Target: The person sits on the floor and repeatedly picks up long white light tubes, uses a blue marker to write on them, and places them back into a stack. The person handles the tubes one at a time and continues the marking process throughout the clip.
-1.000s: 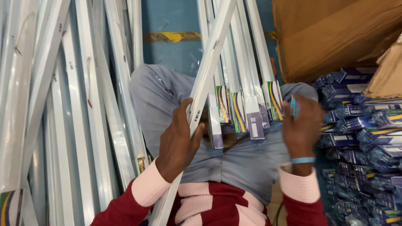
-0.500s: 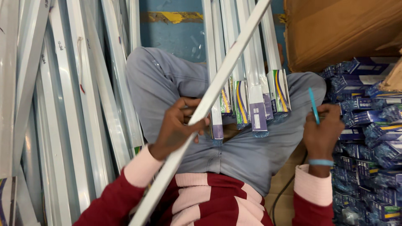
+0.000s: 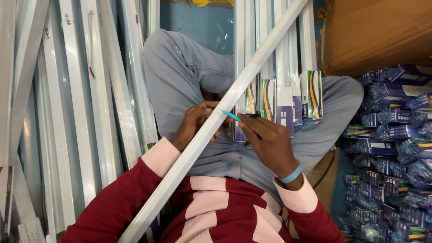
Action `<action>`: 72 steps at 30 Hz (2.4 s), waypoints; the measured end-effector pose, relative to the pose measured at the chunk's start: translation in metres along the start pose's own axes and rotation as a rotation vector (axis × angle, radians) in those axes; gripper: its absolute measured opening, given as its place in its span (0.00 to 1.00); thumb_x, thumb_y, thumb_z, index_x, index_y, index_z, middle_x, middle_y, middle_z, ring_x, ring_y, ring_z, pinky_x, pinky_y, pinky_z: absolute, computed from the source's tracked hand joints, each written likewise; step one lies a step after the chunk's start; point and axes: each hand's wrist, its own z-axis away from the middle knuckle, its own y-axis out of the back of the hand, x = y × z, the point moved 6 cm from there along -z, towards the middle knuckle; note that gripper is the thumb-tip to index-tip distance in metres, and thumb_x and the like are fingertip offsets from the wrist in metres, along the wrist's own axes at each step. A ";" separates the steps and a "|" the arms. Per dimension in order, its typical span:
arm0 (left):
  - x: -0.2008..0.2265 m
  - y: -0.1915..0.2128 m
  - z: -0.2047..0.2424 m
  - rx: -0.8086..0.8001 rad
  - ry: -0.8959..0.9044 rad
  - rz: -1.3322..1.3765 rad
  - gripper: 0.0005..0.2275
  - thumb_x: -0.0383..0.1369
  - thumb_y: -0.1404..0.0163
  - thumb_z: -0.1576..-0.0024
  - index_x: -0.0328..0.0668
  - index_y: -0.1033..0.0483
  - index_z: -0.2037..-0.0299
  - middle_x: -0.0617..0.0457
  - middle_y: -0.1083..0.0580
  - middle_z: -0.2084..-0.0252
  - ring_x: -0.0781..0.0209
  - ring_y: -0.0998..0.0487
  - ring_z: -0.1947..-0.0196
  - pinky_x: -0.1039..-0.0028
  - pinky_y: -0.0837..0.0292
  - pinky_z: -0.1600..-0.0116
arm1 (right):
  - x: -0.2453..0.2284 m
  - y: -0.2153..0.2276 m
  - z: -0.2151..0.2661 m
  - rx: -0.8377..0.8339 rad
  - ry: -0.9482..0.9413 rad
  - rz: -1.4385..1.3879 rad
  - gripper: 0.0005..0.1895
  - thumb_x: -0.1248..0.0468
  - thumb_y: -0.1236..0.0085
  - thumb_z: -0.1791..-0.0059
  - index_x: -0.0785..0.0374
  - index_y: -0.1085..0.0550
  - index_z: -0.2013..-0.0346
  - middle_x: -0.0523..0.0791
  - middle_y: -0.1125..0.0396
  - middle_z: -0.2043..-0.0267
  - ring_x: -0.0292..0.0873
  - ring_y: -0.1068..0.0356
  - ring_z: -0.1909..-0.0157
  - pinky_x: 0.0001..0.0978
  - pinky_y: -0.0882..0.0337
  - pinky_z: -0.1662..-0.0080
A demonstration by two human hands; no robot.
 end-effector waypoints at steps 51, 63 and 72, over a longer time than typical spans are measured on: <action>-0.002 -0.012 0.003 0.088 -0.031 -0.141 0.20 0.25 0.65 0.42 0.26 0.29 0.42 0.39 0.21 0.66 0.60 0.25 0.83 0.73 0.26 0.79 | 0.012 0.039 -0.010 -0.080 0.164 0.147 0.11 0.62 0.33 0.50 0.59 0.18 0.53 0.45 0.28 0.72 0.39 0.33 0.78 0.32 0.36 0.73; -0.005 -0.012 0.001 0.089 -0.057 -0.197 0.20 0.25 0.66 0.43 0.26 0.28 0.44 0.41 0.23 0.68 0.61 0.24 0.83 0.73 0.25 0.79 | -0.003 0.026 -0.067 -0.382 0.506 0.215 0.07 0.57 0.32 0.52 0.54 0.15 0.63 0.42 0.28 0.77 0.40 0.34 0.81 0.35 0.40 0.77; -0.004 -0.017 0.001 0.075 -0.063 -0.196 0.20 0.23 0.67 0.41 0.27 0.30 0.42 0.40 0.21 0.65 0.62 0.24 0.82 0.74 0.25 0.77 | 0.026 0.036 -0.098 -0.426 0.483 0.233 0.09 0.55 0.32 0.52 0.56 0.15 0.65 0.42 0.27 0.76 0.39 0.32 0.81 0.33 0.39 0.76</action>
